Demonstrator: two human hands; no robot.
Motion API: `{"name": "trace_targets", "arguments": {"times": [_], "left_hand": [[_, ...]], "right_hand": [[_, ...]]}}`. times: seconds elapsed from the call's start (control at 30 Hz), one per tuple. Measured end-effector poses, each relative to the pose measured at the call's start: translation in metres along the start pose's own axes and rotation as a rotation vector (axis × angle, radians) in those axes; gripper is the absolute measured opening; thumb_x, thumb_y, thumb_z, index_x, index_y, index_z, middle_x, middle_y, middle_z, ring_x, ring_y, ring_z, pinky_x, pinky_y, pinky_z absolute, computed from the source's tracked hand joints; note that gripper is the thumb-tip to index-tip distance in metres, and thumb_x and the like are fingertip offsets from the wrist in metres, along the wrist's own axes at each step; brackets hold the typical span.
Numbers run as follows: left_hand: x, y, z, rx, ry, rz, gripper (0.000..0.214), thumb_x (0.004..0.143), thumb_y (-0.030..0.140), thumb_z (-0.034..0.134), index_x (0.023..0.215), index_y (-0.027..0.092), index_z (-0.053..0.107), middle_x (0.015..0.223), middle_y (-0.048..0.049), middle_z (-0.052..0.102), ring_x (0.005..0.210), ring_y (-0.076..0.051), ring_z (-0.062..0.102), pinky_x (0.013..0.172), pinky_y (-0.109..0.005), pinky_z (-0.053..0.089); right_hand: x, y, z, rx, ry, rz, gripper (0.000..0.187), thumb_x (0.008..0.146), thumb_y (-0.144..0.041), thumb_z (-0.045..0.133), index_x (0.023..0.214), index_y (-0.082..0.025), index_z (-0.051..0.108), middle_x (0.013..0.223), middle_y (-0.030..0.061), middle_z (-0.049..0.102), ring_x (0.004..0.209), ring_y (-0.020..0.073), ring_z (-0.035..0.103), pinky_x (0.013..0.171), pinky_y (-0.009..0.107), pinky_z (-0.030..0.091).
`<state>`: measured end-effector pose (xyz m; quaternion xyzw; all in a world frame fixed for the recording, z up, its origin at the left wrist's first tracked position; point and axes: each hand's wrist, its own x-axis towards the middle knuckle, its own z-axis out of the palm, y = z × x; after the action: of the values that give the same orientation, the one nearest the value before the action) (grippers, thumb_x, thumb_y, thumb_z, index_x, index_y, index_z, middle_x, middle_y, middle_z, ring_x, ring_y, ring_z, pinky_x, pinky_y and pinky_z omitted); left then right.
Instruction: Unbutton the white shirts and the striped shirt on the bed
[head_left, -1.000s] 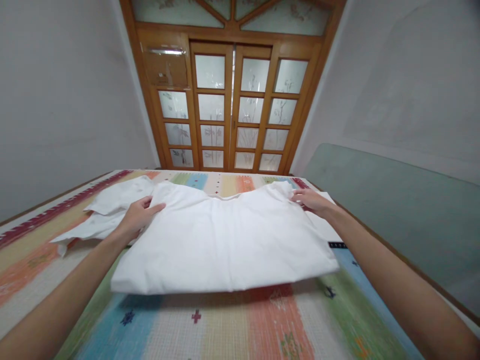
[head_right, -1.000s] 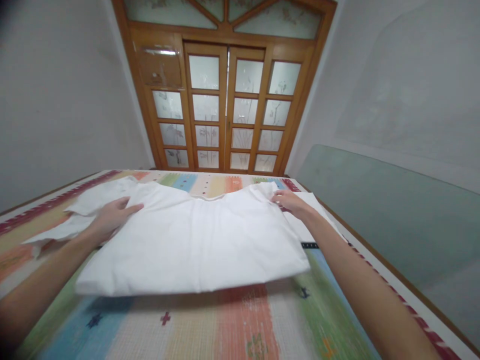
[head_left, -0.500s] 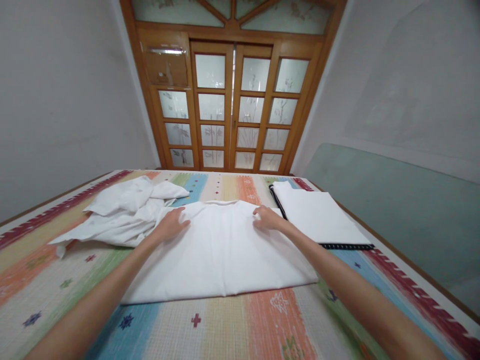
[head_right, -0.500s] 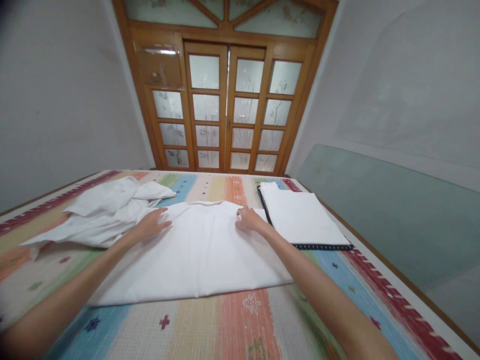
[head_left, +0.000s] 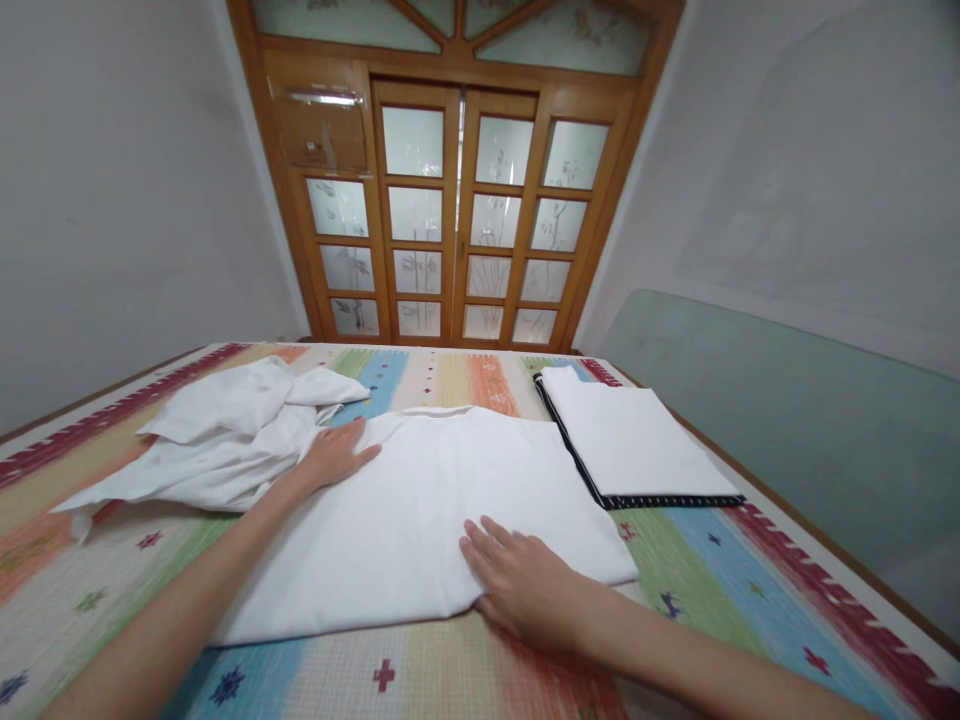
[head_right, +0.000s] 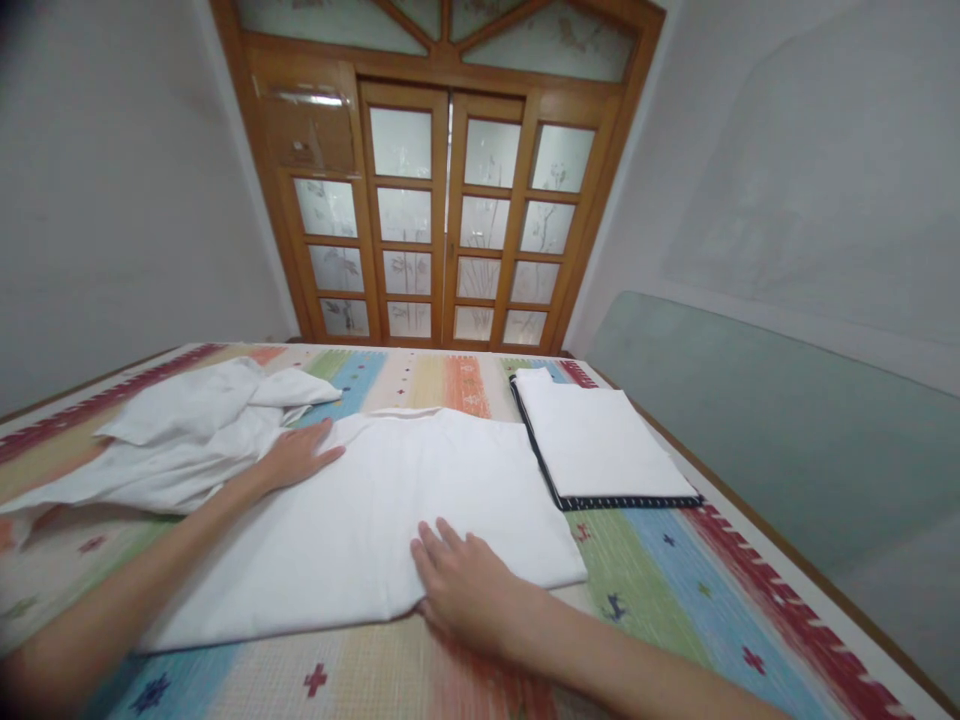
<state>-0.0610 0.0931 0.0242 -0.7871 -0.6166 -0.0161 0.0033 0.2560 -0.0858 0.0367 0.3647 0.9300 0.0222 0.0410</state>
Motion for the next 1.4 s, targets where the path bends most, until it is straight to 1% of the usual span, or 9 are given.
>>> {"name": "trace_targets", "arguments": {"times": [0.13,0.33,0.43,0.57,0.77,0.97,1.17,1.27,1.4], "left_hand": [[-0.012,0.003,-0.006,0.087,0.085,0.045,0.063,0.091,0.05,0.036,0.136,0.007,0.046,0.137,-0.0211,0.053,0.127,-0.034,0.05,0.103,-0.047,0.035],[-0.06,0.011,-0.021,0.08,0.074,0.004,0.044,0.089,0.043,0.04,0.118,0.013,0.054,0.12,-0.0195,0.065,0.115,-0.034,0.058,0.099,-0.05,0.036],[-0.09,0.016,-0.027,0.002,-0.023,-0.019,0.044,0.087,0.045,0.043,0.118,0.015,0.05,0.113,-0.0171,0.068,0.107,-0.032,0.063,0.094,-0.046,0.041],[-0.13,0.031,-0.032,-0.18,-0.211,0.009,0.032,0.088,0.032,0.038,0.116,0.02,0.046,0.099,-0.01,0.069,0.094,-0.026,0.066,0.083,-0.036,0.046],[-0.177,0.055,-0.053,-0.169,-0.419,0.09,0.025,0.087,0.023,0.035,0.092,0.02,0.059,0.09,-0.0105,0.067,0.088,-0.025,0.063,0.076,-0.034,0.044],[-0.216,0.054,-0.068,-0.213,-0.631,0.282,0.016,0.072,0.025,0.057,0.083,0.024,0.069,0.088,-0.0048,0.068,0.079,-0.022,0.063,0.068,-0.029,0.044],[-0.227,0.087,-0.062,-0.313,-0.666,0.411,0.017,0.074,0.032,0.064,0.086,0.025,0.073,0.083,-0.0028,0.068,0.073,-0.019,0.062,0.064,-0.026,0.044],[-0.219,0.114,-0.066,-0.375,-0.62,0.324,0.022,0.08,0.039,0.061,0.092,0.027,0.074,0.087,-0.0048,0.069,0.079,-0.021,0.063,0.072,-0.029,0.046],[-0.212,0.137,-0.061,-0.594,-0.563,0.313,0.054,0.082,0.055,0.059,0.13,0.029,0.059,0.12,-0.0093,0.065,0.105,-0.027,0.061,0.093,-0.038,0.044]], "right_hand": [[0.006,0.02,0.0,-0.075,0.026,-0.003,0.05,0.09,-0.006,0.04,0.14,-0.007,0.046,0.144,0.0184,0.048,0.13,0.029,0.049,0.08,0.038,0.058],[0.024,0.057,0.007,-0.03,0.048,0.107,0.048,0.092,-0.007,0.039,0.137,-0.018,0.052,0.143,0.0124,0.05,0.131,0.0257,0.049,0.096,0.044,0.051],[0.036,0.075,0.006,-0.047,0.047,0.159,0.047,0.095,-0.011,0.038,0.139,-0.022,0.05,0.145,0.0105,0.049,0.134,0.0288,0.044,0.108,0.055,0.037],[0.048,0.087,0.0,-0.072,0.012,0.24,0.051,0.096,-0.011,0.034,0.143,-0.026,0.046,0.15,0.0089,0.043,0.136,0.0351,0.04,0.104,0.063,0.034],[0.047,0.077,-0.009,-0.084,0.014,0.209,0.047,0.095,-0.013,0.036,0.139,-0.025,0.05,0.149,0.0114,0.044,0.126,0.0322,0.05,0.096,0.051,0.045],[0.037,0.06,-0.006,-0.069,0.088,0.097,0.041,0.096,-0.016,0.039,0.133,-0.025,0.056,0.144,0.0111,0.05,0.128,0.03,0.049,0.102,0.051,0.038],[0.055,0.066,0.002,-0.111,0.146,0.075,0.043,0.096,-0.015,0.037,0.134,-0.023,0.056,0.142,0.012,0.052,0.135,0.0322,0.041,0.108,0.054,0.03],[0.069,0.086,0.003,-0.147,0.145,0.242,0.049,0.093,-0.01,0.037,0.137,-0.021,0.053,0.147,0.0134,0.046,0.138,0.0333,0.035,0.11,0.055,0.026],[0.071,0.126,0.003,-0.181,0.197,0.561,0.048,0.092,-0.016,0.039,0.138,-0.011,0.051,0.153,0.0209,0.034,0.14,0.0392,0.029,0.11,0.059,0.022]]}}
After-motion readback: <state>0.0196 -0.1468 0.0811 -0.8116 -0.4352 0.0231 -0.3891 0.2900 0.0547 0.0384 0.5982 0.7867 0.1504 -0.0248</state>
